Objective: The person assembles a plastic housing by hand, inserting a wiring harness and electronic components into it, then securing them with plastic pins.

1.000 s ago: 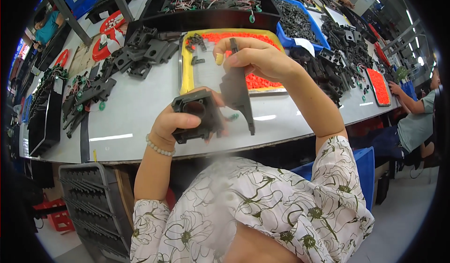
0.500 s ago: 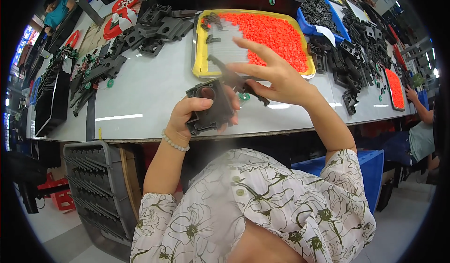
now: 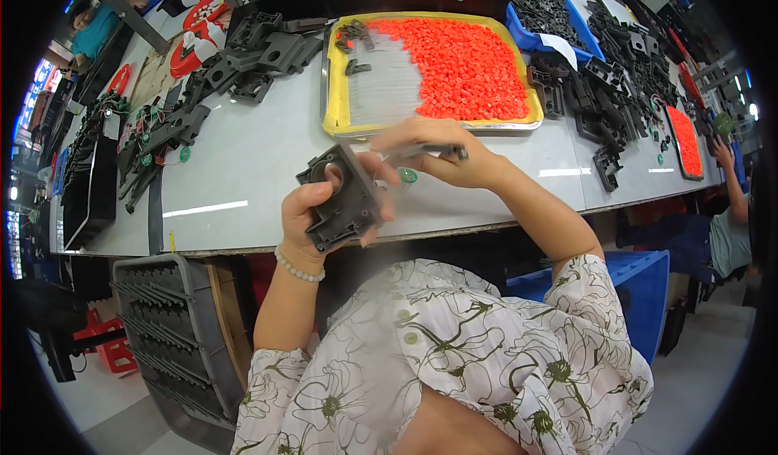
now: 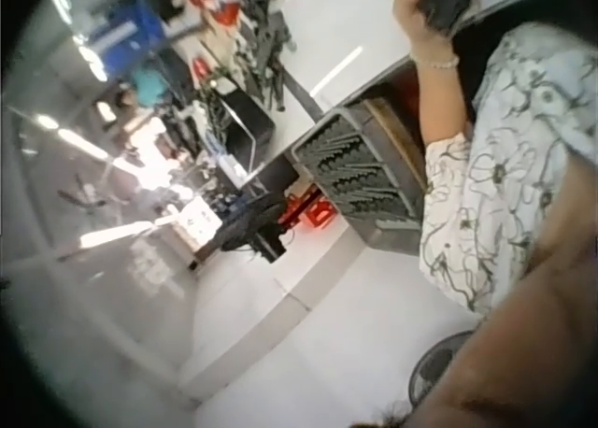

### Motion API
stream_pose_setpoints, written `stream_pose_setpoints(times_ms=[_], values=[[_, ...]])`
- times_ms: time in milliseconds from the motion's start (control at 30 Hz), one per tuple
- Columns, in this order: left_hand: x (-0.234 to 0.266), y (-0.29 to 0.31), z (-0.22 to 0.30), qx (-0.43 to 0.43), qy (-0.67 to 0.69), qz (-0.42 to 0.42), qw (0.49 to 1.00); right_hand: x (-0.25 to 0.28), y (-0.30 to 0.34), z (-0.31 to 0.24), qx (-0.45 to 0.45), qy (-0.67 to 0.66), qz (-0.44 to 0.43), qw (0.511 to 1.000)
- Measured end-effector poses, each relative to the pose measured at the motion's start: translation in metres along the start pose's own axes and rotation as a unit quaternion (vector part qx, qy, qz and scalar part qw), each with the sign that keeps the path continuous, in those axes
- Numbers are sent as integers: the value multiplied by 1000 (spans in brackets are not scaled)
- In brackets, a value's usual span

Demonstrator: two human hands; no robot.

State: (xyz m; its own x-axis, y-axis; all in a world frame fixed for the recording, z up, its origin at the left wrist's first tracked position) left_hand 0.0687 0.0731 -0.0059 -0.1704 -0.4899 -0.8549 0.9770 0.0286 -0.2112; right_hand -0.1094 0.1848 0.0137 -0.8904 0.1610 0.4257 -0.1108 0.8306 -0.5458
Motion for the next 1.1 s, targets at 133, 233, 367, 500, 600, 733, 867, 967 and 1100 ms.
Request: stream_pose_setpoints(times_ms=[133,233,367,500,600,733,867,967,1100], values=[[-8,9,13,-33,-133,98,986,11,10,-11,-213,-118,83,966],[-13,10,13,-46,-238,182,953,17,5,-26,-276,-131,99,947],[-16,4,4,-59,-373,235,896,4,-6,-47,-176,-43,88,980],[-16,1,0,-73,-450,261,851,-1,-14,-56,-218,-11,28,975],[-17,-2,-1,-85,-533,229,810,-5,-17,-60,-191,18,29,981],[-21,-5,-3,-66,-514,249,818,-10,-15,-60,-161,37,45,985],[-19,-7,-10,-65,-500,257,825,-11,-15,-61,-154,79,35,984],[-22,-7,-12,-43,-542,266,796,-11,-14,-61,-145,73,48,986],[-30,-12,-14,-37,-570,274,774,-12,-12,-59,-132,76,56,987]])
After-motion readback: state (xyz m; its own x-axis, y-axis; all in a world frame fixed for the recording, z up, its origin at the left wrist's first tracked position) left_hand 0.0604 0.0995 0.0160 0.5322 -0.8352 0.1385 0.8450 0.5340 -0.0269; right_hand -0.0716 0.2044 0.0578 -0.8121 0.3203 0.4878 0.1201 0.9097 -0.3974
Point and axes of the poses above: each hand's wrist, its own y-axis away from the middle knuckle, its own x-axis out of the back of the hand, z = x × y, the point moved 1 cm from there along -y, towards the middle knuckle, and after that the axes turned 8 degrees about -y, right-handed, at the moved point
